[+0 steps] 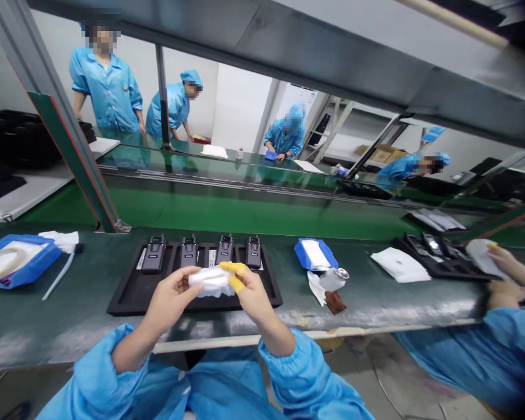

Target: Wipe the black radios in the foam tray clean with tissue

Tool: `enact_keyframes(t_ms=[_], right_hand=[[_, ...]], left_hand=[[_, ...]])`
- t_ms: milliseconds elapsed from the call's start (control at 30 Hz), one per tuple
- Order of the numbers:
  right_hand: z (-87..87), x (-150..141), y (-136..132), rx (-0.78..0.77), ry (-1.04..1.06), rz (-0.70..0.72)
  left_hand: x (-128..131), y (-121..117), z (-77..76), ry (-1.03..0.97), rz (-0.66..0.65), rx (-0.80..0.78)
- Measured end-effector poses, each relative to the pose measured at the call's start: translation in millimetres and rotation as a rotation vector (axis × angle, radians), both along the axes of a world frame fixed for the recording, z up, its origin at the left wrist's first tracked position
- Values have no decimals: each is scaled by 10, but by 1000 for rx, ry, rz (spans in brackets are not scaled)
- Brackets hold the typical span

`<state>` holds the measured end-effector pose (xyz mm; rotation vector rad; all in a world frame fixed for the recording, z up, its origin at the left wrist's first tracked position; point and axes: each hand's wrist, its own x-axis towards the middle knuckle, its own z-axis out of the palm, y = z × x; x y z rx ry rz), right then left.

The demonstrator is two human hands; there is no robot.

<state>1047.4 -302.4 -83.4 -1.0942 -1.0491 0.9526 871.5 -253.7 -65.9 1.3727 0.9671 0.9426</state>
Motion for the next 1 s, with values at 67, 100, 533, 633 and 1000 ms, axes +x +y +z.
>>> enact_keyframes(t_ms=[67, 100, 533, 633, 1000], right_hand=[[-16, 2, 46, 6, -11, 30], [-27, -2, 73, 5, -19, 39], [6, 26, 911, -262, -31, 268], [4, -37, 1060, -281, 50, 243], [10, 88, 841, -120, -414, 213]], left_hand=[[-21, 63, -47, 44, 3, 30], [-32, 96, -69, 87, 15, 66], [-163, 762, -151, -57, -113, -171], [-159, 831, -126, -185, -112, -343], [38, 688, -179, 88, -358, -254]])
